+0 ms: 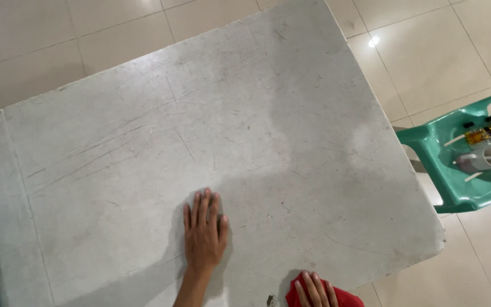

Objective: Wiping a white table using a red cloth and organizing papers and a vest in a box.

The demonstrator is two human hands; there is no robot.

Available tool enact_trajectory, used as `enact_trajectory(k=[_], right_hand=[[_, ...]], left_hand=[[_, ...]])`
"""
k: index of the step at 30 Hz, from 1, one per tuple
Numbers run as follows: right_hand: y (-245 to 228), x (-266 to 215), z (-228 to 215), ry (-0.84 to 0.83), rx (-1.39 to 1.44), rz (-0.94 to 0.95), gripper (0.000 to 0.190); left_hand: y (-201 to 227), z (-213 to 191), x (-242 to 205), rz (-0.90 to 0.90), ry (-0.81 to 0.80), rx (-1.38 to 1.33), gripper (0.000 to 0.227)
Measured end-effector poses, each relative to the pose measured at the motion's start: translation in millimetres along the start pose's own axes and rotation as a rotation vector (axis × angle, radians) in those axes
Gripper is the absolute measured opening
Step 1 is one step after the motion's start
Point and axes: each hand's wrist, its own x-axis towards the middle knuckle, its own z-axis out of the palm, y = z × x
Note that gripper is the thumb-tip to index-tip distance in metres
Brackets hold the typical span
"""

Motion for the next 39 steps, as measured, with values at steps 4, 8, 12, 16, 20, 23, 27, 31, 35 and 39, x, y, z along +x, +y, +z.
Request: enact_trajectory(k=[4, 8, 12, 16, 20, 23, 27, 31, 35, 39], right_hand=[[-8.3, 84.7, -46.4, -0.003, 0.196, -0.006, 0.064], [-19.7, 177.4, -65.8, -0.289, 0.359, -0.135, 0.072], [-36.3, 271.8, -71.2, -0.463, 0.378, -0.084, 0.073], [-48.4, 331.9, -42.4, -0.449, 0.370, -0.084, 0.072], [-59.3, 394.9, -20.9, -0.433, 0.367, -0.049, 0.073], [-62.7, 437.2, -4.7, -0.403, 0.353, -0.029, 0.072], [-65.1, 490.1, 25.5, -0.347, 0.368, -0.016, 0.074], [-65.4, 546.9, 48.1, -0.330, 0.348, -0.035, 0.073], [-67.8, 604.8, 80.2, -0.335, 0.331, -0.038, 0.073], [-71.6, 653.8, 105.9, -0.321, 0.339, -0.043, 0.073]], left_hand=[[6.8, -6.3, -11.9, -0.015, -0.018, 0.005, 0.054], [1.7, -13.7, 3.9, -0.054, -0.108, 0.005, 0.047], [-24.4, -12.9, 39.0, -0.019, -0.100, 0.009, 0.041], [-50.9, -17.7, 89.3, 0.052, 0.036, 0.021, 0.050], [-78.9, -25.7, 135.2, 0.052, -0.011, 0.042, 0.055], [-92.8, -27.8, 158.5, 0.072, -0.027, 0.023, 0.058], [-98.0, -29.6, 167.0, 0.072, -0.042, 0.010, 0.060], [-96.4, -31.8, 168.3, 0.082, -0.024, 0.019, 0.062], [-95.6, -35.6, 172.4, 0.050, -0.058, 0.002, 0.057], [-95.6, -33.7, 172.3, 0.049, -0.002, -0.019, 0.056]])
